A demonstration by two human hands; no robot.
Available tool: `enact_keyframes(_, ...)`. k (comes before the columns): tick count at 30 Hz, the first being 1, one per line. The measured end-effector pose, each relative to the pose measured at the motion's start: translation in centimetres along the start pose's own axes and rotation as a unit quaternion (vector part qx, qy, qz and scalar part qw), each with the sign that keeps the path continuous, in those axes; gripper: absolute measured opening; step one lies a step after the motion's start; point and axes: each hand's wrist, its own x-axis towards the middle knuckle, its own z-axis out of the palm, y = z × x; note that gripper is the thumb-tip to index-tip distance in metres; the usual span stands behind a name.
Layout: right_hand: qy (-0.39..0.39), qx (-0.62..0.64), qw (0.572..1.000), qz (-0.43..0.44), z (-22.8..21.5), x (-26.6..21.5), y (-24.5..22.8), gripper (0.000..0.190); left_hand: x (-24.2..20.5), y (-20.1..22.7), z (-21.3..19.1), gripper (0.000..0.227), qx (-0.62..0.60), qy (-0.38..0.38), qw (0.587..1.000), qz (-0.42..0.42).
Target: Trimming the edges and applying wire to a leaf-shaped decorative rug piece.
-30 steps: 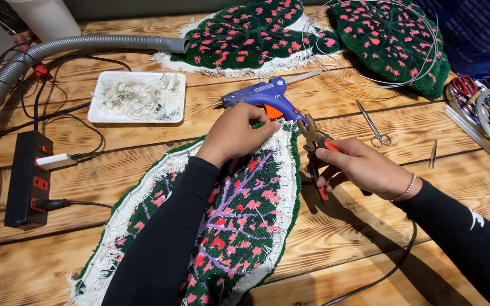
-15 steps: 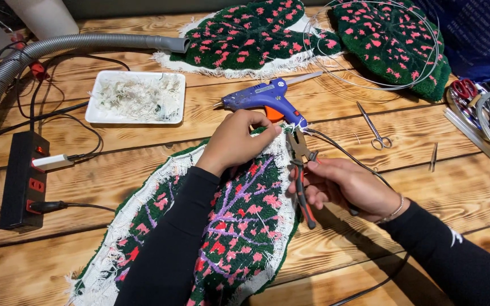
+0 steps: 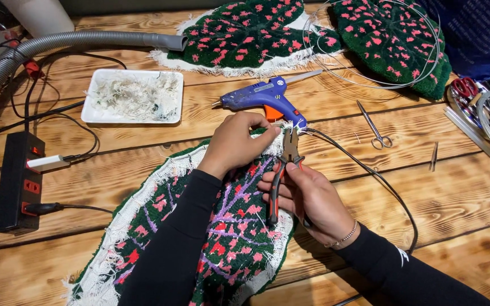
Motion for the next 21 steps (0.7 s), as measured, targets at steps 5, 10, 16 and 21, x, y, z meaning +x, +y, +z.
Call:
enact_keyframes(5, -0.043, -0.003, 0.999, -0.027, -1.3, 0.6, 0.7, 0.03, -0.4, 0.5, 0.2, 0.041, 0.004, 0.017, 1.0, 0.016)
enact_keyframes(10, -0.04, -0.041, 0.998, -0.012, -2.6, 0.7, -0.3, 0.033, -0.8, 0.9, 1.1, 0.043, 0.06, 0.053, 0.996, 0.043)
enact_keyframes(16, -0.07, -0.056, 0.996, 0.012, -4.3, 0.9, -1.4, 0.033, -0.6, 1.2, 1.1, 0.047, 0.082, 0.056, 0.994, 0.053)
enact_keyframes(21, -0.128, -0.157, 0.979, 0.027, -6.4, 0.8, -3.8, 0.036, -0.7, 1.2, 1.2, 0.047, 0.056, 0.043, 0.997, 0.036)
